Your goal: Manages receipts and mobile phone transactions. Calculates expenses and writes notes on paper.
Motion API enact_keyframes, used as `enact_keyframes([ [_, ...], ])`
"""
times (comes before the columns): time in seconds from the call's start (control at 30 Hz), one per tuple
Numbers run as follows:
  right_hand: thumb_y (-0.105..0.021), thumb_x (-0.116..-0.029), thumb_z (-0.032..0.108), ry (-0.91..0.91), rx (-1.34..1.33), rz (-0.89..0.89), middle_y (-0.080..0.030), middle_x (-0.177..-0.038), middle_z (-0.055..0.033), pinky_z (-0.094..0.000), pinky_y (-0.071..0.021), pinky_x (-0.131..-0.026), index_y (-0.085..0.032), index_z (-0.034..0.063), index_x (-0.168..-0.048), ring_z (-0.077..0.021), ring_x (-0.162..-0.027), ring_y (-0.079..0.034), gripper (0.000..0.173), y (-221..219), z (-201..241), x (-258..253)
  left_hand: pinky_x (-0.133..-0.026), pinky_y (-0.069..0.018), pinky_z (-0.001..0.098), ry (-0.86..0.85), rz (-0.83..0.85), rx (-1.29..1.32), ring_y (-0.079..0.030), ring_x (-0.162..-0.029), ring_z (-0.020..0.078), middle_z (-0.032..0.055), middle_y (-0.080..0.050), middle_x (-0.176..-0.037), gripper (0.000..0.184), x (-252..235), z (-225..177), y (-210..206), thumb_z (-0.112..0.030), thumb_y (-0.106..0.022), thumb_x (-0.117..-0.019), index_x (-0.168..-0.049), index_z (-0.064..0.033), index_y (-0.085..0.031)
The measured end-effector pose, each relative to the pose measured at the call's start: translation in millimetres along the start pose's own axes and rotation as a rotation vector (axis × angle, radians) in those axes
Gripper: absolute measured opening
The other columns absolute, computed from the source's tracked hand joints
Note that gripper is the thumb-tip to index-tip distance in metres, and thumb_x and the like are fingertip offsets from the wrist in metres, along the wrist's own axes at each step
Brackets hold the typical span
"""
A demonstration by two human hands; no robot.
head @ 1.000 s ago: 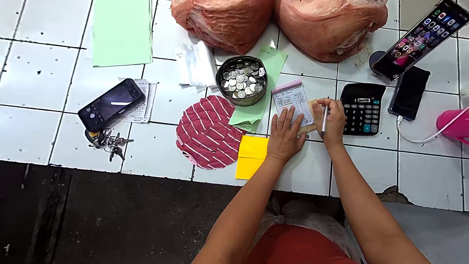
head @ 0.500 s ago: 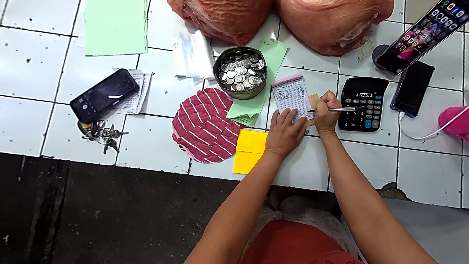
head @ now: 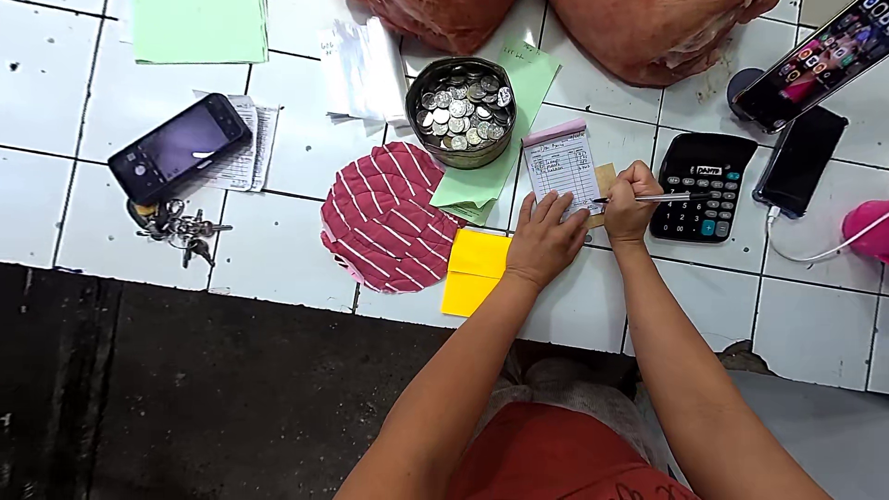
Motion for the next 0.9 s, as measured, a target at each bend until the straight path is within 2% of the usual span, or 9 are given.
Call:
enact_keyframes([
  [0.2, -0.045, -0.0811, -0.002, 0.002, -0.019, -0.026, -0.036, -0.056, 0.0118, -0.0144, -0.0309, -0.048, -0.040, 0.0179, -0.067, 0.0038, -0.049, -0.036, 0.025, 2.3, 0.9, -0.3, -0.113, -0.0375, 0.0585, -0.001, -0.007, 0.006, -0.061, -0.127, 0.0362, 0.0130, -0.068, -0.132, 0.029, 0.0, -0.3, 0.2, -0.031, -0.060, -0.0986, -0.119, -0.0190, -0.077],
  [0.33, -0.045, -0.0806, -0.004, -0.018, -0.074, -0.089, -0.039, -0.056, 0.0129, -0.0131, -0.0335, -0.048, -0.041, 0.0185, -0.068, 0.0048, -0.049, -0.039, 0.026, 5.8, 3.5, -2.6, -0.112, -0.0380, 0.0598, 0.005, -0.007, 0.016, -0.062, -0.126, 0.0365, 0.0138, -0.068, -0.131, 0.028, -0.8, -0.7, 2.1, -0.030, -0.061, -0.0984, -0.119, -0.0182, -0.077],
  [0.53, -0.045, -0.0829, -0.002, -0.008, 0.095, -0.063, -0.035, -0.058, 0.0104, -0.0141, -0.0306, -0.049, -0.039, 0.0158, -0.068, 0.0037, -0.049, -0.035, 0.023, 3.6, 4.5, -0.3, -0.113, -0.0371, 0.0589, 0.008, -0.002, 0.013, -0.061, -0.127, 0.0361, 0.0133, -0.068, -0.132, 0.028, -0.8, -1.0, 1.4, -0.031, -0.061, -0.0985, -0.119, -0.0188, -0.077],
  [0.9, -0.044, -0.0834, -0.001, -0.027, 0.081, -0.078, -0.035, -0.057, 0.0102, -0.0142, -0.0313, -0.048, -0.039, 0.0158, -0.068, 0.0031, -0.048, -0.035, 0.023, 5.2, 0.3, -1.9, -0.114, -0.0355, 0.0597, 0.009, 0.000, 0.038, -0.060, -0.128, 0.0373, 0.0149, -0.067, -0.132, 0.027, -0.3, -1.0, 2.9, -0.029, -0.061, -0.0994, -0.118, -0.0172, -0.077],
])
Point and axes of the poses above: each hand's wrist, its own x-axis away from the middle knuckle, its own y-axis out of the back of the hand, z = x × y, the point moved 6 cm from there along -x, towards the middle knuckle
